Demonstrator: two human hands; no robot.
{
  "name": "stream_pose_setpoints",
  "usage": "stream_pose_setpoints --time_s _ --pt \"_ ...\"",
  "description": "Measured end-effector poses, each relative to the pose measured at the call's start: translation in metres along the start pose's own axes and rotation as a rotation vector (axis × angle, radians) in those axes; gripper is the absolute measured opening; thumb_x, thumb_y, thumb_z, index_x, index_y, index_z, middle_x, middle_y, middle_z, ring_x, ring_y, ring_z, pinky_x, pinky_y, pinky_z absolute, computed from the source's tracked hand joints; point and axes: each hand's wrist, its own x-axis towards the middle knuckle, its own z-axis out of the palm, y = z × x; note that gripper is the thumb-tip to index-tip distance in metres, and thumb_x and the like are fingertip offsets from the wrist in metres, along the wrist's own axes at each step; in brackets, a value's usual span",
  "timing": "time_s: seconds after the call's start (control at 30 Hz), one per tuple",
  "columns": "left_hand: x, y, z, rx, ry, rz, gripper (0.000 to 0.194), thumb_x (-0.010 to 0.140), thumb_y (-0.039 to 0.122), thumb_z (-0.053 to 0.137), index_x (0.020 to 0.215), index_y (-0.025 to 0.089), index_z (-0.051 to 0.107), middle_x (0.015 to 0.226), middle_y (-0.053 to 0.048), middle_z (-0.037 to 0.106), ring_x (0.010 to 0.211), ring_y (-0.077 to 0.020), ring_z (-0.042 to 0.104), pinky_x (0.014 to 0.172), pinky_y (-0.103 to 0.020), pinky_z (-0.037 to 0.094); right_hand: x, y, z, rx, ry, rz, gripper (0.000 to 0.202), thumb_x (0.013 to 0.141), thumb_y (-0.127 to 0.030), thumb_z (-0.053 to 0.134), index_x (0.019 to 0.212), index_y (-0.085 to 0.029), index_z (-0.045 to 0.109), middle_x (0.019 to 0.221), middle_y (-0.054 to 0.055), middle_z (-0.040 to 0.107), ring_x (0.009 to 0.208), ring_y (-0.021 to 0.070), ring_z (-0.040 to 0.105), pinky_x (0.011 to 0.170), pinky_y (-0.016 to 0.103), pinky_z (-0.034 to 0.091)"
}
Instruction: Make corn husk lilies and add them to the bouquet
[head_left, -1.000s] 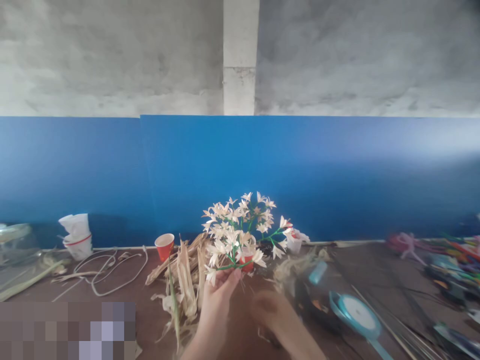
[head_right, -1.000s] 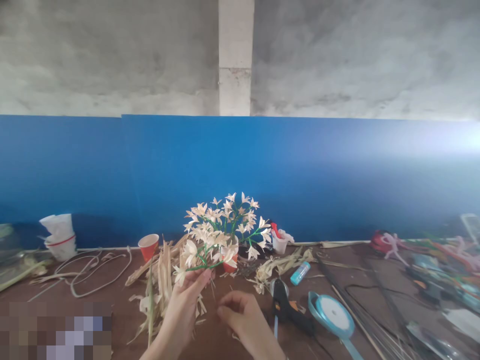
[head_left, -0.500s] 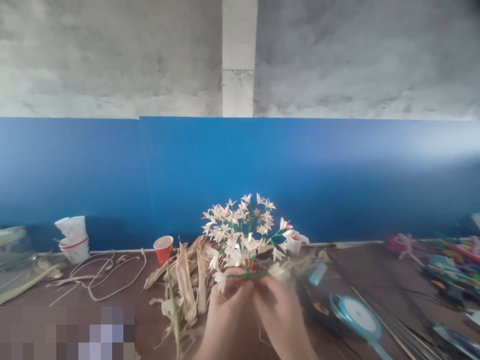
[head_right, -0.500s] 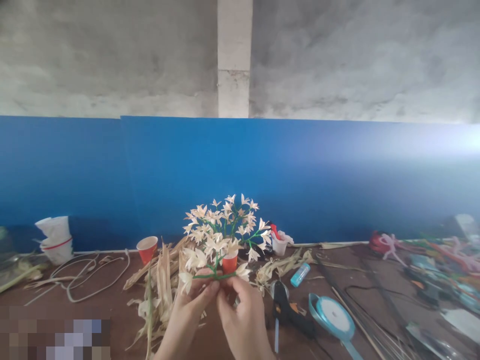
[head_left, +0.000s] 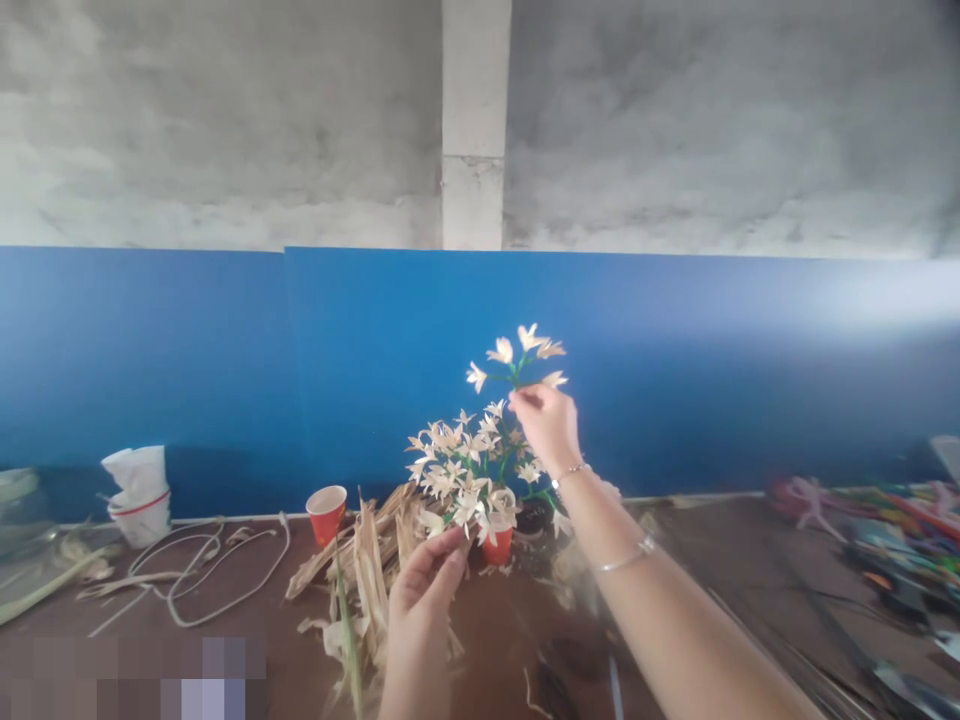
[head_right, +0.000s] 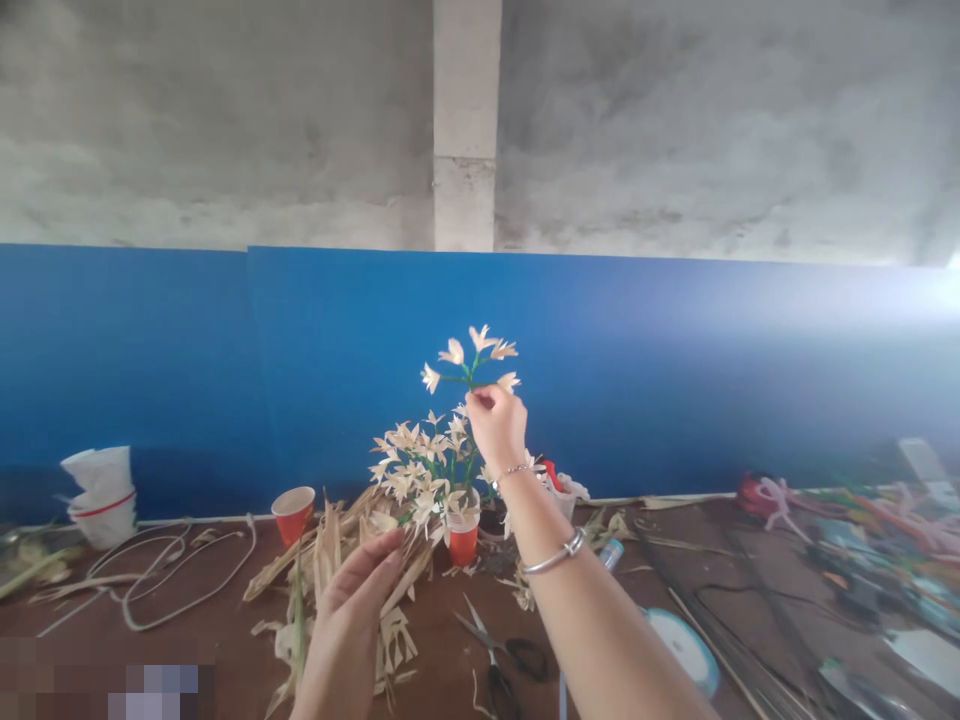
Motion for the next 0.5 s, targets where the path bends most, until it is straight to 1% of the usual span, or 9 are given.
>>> stream_pose_setpoints --time_s 0.1,0.17,0.23,0.3,0.37,0.43,0.5 --pt "0.002 0.002 -0.002 -0.011 -0.005 -0.017 0.022 0.058 0.023 0.074 0.078 0.016 0.071 0.084 -0.005 0.073 0.085 -0.0192 0.064 0.076 -0.024 0.046 -0.005 0.018 0.023 -0.105 -0.139 0.072 0.017 0.073 -0.025 0.054 0.068 -0.015 0.068 0.069 0.006 0.07 0.068 0.0188 0.064 0.06 0.025 0.044" --pt "0.005 0.002 -0.003 -0.018 -0.012 -0.025 0.023 0.057 0.024 0.074 0.078 0.016 0.071 0.085 -0.005 0.072 0.087 -0.0194 0.064 0.077 -0.024 0.046 -0.01 0.029 0.036 -0.171 -0.231 0.114 0.018 0.075 -0.024 0.054 0.068 -0.015 0.068 0.066 0.005 0.069 0.069 0.019 0.064 0.061 0.025 0.044" --pt "0.007 0.001 -0.005 -0.028 -0.009 -0.038 0.025 0.053 0.025 0.077 0.076 0.016 0.071 0.082 -0.006 0.073 0.085 -0.0206 0.064 0.076 -0.025 0.047 -0.013 0.039 0.046 -0.233 -0.321 0.152 0.018 0.08 -0.025 0.052 0.075 -0.015 0.067 0.075 0.005 0.069 0.075 0.0181 0.063 0.065 0.026 0.047" --pt "0.009 -0.001 -0.006 -0.032 -0.004 -0.038 0.026 0.051 0.025 0.078 0.074 0.015 0.071 0.081 -0.006 0.072 0.083 -0.0213 0.065 0.075 -0.026 0.047 -0.016 0.047 0.053 -0.293 -0.412 0.184 0.019 0.085 -0.028 0.051 0.093 -0.015 0.063 0.095 0.005 0.065 0.083 0.0174 0.061 0.072 0.031 0.049" --pt "0.009 -0.002 -0.006 -0.029 0.0 -0.018 0.025 0.053 0.024 0.077 0.075 0.015 0.071 0.083 -0.006 0.072 0.086 -0.0211 0.064 0.076 -0.026 0.047 -0.017 0.051 0.057 -0.356 -0.484 0.208 0.025 0.087 -0.031 0.05 0.107 -0.017 0.055 0.109 0.006 0.058 0.091 0.0179 0.058 0.077 0.037 0.05" --pt "0.008 -0.002 -0.007 -0.025 -0.019 -0.004 0.025 0.056 0.025 0.075 0.079 0.015 0.07 0.088 -0.007 0.072 0.088 -0.021 0.064 0.078 -0.026 0.046 -0.019 0.053 0.058 -0.427 -0.523 0.222 0.029 0.087 -0.031 0.051 0.112 -0.018 0.052 0.114 0.006 0.055 0.094 0.0188 0.057 0.079 0.039 0.049" --pt "0.006 -0.002 -0.008 -0.019 -0.048 -0.015 0.027 0.057 0.027 0.075 0.081 0.015 0.07 0.09 -0.008 0.071 0.087 -0.0213 0.064 0.078 -0.027 0.046 -0.021 0.052 0.058 -0.501 -0.532 0.224 0.028 0.087 -0.031 0.05 0.111 -0.018 0.053 0.114 0.006 0.055 0.094 0.0188 0.057 0.079 0.038 0.049"
